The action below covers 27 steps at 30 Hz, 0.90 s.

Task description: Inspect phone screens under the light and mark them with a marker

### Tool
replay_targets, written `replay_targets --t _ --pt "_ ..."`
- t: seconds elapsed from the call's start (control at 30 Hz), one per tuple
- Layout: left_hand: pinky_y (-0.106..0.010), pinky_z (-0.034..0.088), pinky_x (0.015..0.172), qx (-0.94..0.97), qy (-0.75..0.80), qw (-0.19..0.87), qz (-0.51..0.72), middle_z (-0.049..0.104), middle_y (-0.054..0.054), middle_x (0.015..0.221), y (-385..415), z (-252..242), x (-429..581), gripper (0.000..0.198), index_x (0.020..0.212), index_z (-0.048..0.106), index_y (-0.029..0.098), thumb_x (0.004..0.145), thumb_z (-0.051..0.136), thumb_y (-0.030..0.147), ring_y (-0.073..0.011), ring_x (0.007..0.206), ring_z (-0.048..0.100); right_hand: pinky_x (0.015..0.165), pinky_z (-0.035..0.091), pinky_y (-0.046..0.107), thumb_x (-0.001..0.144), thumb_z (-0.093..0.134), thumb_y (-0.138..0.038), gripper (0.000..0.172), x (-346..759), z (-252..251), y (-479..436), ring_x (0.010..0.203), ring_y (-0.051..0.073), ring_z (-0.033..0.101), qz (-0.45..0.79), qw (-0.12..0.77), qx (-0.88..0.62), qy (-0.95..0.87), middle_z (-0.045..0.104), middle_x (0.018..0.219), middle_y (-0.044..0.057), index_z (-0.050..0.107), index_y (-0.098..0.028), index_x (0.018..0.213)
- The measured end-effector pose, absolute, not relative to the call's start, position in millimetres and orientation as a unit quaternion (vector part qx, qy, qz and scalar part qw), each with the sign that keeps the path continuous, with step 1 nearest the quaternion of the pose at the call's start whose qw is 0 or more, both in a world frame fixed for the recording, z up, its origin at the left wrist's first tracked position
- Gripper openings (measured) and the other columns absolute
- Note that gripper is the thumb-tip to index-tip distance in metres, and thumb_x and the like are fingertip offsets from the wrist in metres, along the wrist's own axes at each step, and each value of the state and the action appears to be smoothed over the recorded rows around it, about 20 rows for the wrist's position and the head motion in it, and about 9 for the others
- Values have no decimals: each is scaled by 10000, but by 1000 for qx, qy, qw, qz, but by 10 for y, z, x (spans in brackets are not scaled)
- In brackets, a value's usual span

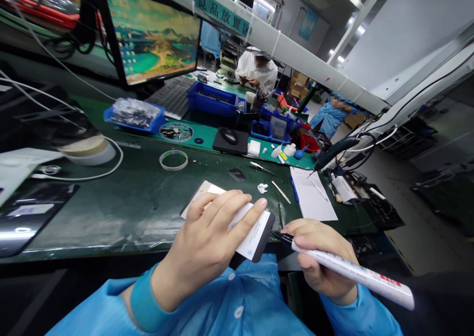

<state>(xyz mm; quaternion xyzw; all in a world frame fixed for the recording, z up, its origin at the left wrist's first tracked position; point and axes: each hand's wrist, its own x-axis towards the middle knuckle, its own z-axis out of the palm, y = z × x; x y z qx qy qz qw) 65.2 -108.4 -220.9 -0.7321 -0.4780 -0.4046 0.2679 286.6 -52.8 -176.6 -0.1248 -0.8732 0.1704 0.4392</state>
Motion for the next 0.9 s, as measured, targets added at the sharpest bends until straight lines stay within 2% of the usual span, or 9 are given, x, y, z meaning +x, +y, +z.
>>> replay_targets --t 0.47,0.9 --pt "-412 383 1025 -728 -491 211 -428 727 -104 1083 -1053 -2300 648 348 1275 646 168 1048 388 111 -213 1051 668 799 686 354 1015 563 -187 191 2854 -1858 -475 961 216 761 178 459 -61 -868 704 931 89 632 -150 1189" --pt "-419 365 1054 -710 -493 200 -462 722 -97 1083 -1037 -2349 702 363 1268 651 175 1051 368 106 -204 1062 657 815 681 358 1014 559 -179 211 2869 -1842 -474 996 229 758 198 449 -49 -870 703 936 96 648 -141 1202"
